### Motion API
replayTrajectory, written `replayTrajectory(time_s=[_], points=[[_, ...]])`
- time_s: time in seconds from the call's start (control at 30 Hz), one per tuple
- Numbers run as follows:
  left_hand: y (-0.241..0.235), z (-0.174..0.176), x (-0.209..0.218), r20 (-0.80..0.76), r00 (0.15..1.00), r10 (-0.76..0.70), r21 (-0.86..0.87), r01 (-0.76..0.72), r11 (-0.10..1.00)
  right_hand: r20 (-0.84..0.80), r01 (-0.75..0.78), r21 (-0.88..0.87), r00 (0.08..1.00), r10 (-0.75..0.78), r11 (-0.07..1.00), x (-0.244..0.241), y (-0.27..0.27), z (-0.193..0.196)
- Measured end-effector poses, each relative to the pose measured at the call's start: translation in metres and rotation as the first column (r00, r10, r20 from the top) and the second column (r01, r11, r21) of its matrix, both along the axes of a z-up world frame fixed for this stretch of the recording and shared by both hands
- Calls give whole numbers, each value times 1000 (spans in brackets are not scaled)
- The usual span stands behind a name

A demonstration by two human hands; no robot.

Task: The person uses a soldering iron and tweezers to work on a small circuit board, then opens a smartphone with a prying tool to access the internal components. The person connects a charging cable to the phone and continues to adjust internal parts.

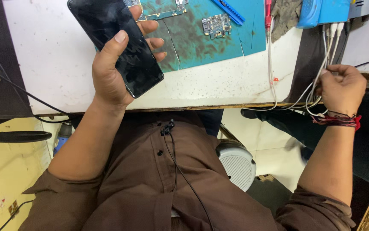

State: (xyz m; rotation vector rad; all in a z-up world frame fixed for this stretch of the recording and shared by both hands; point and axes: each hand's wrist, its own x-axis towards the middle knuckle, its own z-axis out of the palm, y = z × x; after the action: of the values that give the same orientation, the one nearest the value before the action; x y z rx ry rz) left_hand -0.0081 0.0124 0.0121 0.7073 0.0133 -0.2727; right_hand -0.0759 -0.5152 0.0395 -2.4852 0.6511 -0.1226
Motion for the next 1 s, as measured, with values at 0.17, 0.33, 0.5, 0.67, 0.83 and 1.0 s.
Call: replayTrajectory(time_s=[0.17,0.33,0.5,0.67,0.83,1.0], points=[[0,0,-1,3,1000,3,0,-3,1000,-40,-155,-534,987,158,831,-4,-2,-4],[1,0,-1,16,1000,9,9,-9,1000,-110,-200,-571,980,168,796,-1,-3,-3],[-1,1,0,-1,1000,6,9,-6,1000,-127,-173,-621,985,120,765,3,-9,16],[-2,3,0,13,1000,8,49,-9,999,-48,-151,-394,988,144,907,5,-25,35],[-2,3,-2,17,1000,15,51,-16,999,35,-22,-230,999,31,973,14,-32,28],[-1,2,-3,21,1000,17,39,-18,999,76,-230,-582,939,334,780,4,-28,31]])
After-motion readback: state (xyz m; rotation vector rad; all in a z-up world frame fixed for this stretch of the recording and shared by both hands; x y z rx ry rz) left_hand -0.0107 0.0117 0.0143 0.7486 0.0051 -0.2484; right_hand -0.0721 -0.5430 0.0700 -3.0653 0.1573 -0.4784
